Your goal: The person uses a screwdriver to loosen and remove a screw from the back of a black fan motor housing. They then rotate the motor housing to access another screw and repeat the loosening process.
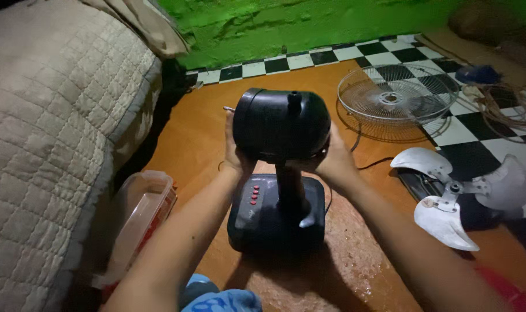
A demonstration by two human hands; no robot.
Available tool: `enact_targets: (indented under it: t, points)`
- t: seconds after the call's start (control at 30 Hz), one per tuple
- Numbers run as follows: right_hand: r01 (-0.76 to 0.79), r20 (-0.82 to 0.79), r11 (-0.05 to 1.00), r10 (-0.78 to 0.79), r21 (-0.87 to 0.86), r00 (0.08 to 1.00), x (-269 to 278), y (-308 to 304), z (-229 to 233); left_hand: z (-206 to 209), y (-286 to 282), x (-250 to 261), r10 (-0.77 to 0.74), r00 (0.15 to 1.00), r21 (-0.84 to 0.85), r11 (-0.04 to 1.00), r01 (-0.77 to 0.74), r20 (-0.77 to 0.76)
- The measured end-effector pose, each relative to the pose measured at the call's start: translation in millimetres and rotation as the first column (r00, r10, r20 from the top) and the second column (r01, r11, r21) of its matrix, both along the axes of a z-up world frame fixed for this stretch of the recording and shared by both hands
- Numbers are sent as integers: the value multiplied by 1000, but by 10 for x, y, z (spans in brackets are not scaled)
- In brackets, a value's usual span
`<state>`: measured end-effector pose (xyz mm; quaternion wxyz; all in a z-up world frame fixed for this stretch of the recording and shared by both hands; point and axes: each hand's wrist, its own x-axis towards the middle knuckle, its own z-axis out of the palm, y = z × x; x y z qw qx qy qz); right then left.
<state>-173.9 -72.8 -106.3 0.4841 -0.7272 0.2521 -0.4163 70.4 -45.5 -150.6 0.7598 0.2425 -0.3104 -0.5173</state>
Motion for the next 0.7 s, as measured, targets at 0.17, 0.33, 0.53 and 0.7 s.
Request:
enact_targets:
  t: [0.17,0.33,0.53,0.7]
  points:
    - [-105,227,994,98,16,969,15,5,-159,-96,16,-233,264,961,66,964,-259,-83]
    - [-99,113,995,97,6,989,8,-84,-308,-204,72,-264,290,941,121,955,-272,-172]
    - [-98,188,988,74,122,980,-3,-157,-411,-152,103,-304,254,962,88,965,-246,-96]
    - [-155,249,986,135,61,959,-4,-241,-651,-317,367,-173,401,576,-245,911,-331,712]
